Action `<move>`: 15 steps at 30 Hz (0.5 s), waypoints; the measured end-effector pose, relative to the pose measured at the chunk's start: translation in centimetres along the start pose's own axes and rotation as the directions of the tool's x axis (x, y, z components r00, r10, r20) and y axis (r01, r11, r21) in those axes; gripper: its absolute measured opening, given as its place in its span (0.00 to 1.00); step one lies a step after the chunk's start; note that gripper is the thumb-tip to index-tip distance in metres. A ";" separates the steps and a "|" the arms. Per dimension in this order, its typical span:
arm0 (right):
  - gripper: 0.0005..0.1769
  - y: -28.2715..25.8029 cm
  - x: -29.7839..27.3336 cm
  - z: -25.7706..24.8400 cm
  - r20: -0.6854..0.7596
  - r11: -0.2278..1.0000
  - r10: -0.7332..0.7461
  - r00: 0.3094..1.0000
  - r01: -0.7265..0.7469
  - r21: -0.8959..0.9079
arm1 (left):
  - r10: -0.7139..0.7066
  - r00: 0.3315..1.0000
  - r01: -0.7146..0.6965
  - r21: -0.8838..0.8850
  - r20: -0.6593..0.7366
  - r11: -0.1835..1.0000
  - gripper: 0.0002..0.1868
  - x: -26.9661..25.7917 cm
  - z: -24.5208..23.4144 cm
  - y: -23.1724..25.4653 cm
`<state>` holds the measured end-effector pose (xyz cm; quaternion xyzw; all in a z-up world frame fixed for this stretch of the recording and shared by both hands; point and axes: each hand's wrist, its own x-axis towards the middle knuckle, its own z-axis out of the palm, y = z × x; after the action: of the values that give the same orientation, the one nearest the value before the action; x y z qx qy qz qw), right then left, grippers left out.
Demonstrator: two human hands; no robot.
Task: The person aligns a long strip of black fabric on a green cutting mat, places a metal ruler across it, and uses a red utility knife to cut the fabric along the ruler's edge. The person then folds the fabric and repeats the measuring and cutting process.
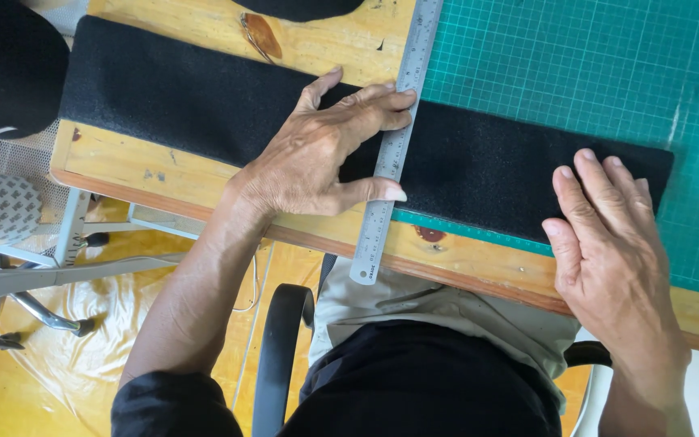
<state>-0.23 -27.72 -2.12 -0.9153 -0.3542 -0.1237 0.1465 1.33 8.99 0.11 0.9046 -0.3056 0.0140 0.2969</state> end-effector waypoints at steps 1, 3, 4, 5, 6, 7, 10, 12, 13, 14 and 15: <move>0.27 -0.1 0.1 -0.1 0.011 1.000 0.009 1.000 -0.009 -0.004 | -0.013 1.000 0.013 0.010 -0.004 1.000 0.36 0.0 0.1 -0.1; 0.28 -0.2 0.3 -0.2 0.018 1.000 0.025 1.000 -0.025 -0.014 | -0.015 1.000 0.015 0.018 -0.007 1.000 0.38 0.1 0.3 -0.1; 0.27 -0.3 0.4 -0.2 0.009 1.000 0.016 1.000 -0.016 -0.005 | -0.022 1.000 0.022 0.022 -0.012 1.000 0.38 0.1 0.3 -0.2; 0.26 -0.3 0.3 -0.4 0.002 1.000 0.017 1.000 -0.017 -0.002 | -0.020 1.000 0.020 0.020 -0.012 1.000 0.38 0.3 0.4 -0.2; 0.26 -0.4 0.3 -0.4 -0.001 0.999 0.036 0.999 -0.036 -0.015 | 0.001 1.000 0.000 0.013 -0.006 1.000 0.38 0.3 0.3 0.0; 0.26 -0.4 0.3 -0.4 0.004 0.999 0.031 1.000 -0.031 -0.014 | -0.012 1.000 0.012 0.010 -0.002 1.000 0.38 0.4 0.1 0.1; 0.27 -0.7 0.6 -0.7 0.020 0.998 0.052 0.998 -0.052 -0.023 | -0.017 1.000 0.017 0.010 0.009 1.000 0.37 0.5 0.1 0.4; 0.27 -0.7 0.8 -0.8 0.023 0.997 0.072 0.997 -0.071 -0.030 | -0.011 1.000 0.010 0.023 0.012 1.000 0.38 0.7 0.0 0.4; 0.27 -0.6 0.8 -0.7 0.026 0.998 0.066 0.997 -0.066 -0.018 | -0.021 1.000 0.020 0.038 0.009 0.999 0.38 0.7 0.0 0.5; 0.27 -0.6 0.8 -0.7 0.028 0.998 0.061 0.998 -0.061 -0.006 | -0.031 1.000 0.031 0.052 0.005 0.998 0.39 0.7 0.0 0.6; 0.27 -0.6 0.7 -0.7 0.024 0.997 0.075 0.997 -0.074 -0.012 | -0.018 1.000 0.017 0.050 0.012 0.999 0.39 0.7 0.1 0.6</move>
<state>-0.21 -27.06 -1.15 -0.9301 -0.3210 -0.1088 0.1416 1.54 8.21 0.50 0.9144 -0.2991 0.0134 0.2724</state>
